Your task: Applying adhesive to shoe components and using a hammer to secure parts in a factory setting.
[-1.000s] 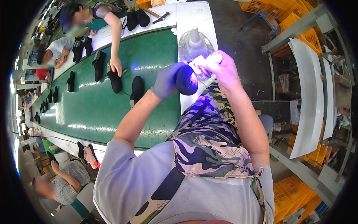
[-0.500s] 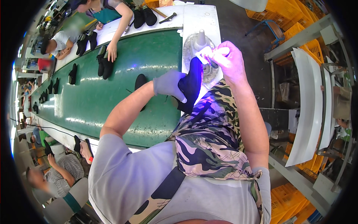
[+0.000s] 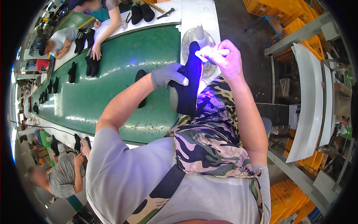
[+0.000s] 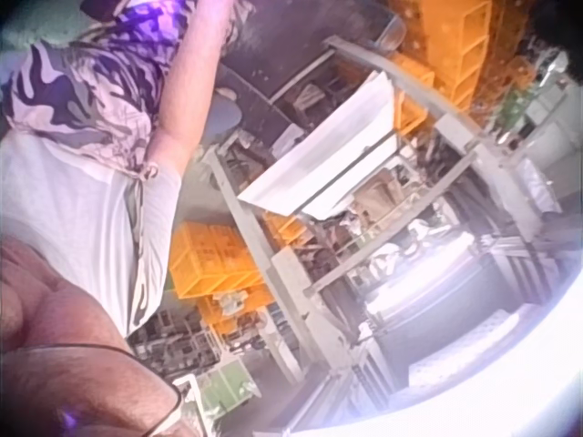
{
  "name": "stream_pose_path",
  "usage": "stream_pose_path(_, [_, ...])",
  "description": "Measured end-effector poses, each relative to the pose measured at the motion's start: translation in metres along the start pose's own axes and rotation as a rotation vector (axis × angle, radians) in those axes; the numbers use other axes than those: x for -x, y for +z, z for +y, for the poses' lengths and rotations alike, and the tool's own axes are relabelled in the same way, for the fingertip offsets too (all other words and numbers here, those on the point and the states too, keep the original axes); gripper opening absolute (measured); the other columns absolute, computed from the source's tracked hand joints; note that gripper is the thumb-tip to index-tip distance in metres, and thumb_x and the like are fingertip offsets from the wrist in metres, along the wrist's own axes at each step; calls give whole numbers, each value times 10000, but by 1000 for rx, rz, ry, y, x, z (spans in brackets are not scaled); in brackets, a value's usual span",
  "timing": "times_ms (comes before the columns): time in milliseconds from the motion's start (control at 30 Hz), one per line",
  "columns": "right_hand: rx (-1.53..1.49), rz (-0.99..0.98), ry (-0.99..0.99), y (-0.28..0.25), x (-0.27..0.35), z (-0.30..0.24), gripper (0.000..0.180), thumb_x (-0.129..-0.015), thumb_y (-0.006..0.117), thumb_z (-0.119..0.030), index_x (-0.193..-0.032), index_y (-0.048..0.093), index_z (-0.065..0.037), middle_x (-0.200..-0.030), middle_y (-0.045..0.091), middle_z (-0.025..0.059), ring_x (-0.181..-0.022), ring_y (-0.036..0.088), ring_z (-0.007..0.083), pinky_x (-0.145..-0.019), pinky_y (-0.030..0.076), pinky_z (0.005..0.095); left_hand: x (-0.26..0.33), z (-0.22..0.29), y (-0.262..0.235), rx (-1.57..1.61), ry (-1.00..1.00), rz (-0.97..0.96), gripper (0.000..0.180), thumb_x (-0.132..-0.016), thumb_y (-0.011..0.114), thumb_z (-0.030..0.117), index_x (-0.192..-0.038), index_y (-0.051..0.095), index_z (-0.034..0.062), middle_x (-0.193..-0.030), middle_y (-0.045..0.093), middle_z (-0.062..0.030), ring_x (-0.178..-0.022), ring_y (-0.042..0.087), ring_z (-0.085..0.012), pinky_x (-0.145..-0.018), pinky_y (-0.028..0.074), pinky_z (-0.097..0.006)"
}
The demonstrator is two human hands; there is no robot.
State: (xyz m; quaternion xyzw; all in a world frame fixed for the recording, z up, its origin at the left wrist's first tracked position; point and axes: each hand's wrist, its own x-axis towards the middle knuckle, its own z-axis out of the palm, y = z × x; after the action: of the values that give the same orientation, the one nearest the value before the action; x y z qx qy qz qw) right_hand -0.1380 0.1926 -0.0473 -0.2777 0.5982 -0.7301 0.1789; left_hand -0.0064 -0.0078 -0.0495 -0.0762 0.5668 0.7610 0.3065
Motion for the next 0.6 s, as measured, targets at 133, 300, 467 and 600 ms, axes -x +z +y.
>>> stream_pose_path(133, [-29, 5, 4, 2, 11, -2, 158, -798, 629, 38, -835, 495, -37, -870, 605, 90, -828, 630, 163, -776, 510, 295, -2, 1, 7, 170, 33, 15, 536, -726, 683, 164, -1207, 569, -42, -1093, 650, -112, -986, 634, -198, -950, 471, -326])
stream_pose_path(300, [-51, -21, 69, -1, 29, 4, 203, -777, 628, 39, -801, 461, -74, -829, 571, 48, -820, 600, 146, -791, 490, 301, -12, -4, 6, 210, 38, 92, 691, -681, 727, 265, -1268, 512, -29, -1141, 631, -124, -1019, 627, -225, -952, 474, -340])
stream_pose_path(467, [-291, -32, 175, -1, 47, 3, 216, -781, 652, 13, -799, 457, -79, -823, 555, 31, -791, 559, 117, -751, 467, 278, -17, -8, 7, 371, 92, 64, 592, -778, 686, 234, -1274, 508, -37, -1148, 635, -143, -1039, 632, -233, -975, 474, -356])
stream_pose_path(600, [-209, -43, 151, -10, 60, -3, 217, -774, 663, -2, -802, 461, -78, -835, 559, 30, -803, 548, 114, -737, 456, 272, -23, -18, -1, 373, 68, 105, 585, -793, 682, 239, -1278, 501, -33, -1161, 628, -145, -1043, 631, -239, -968, 481, -357])
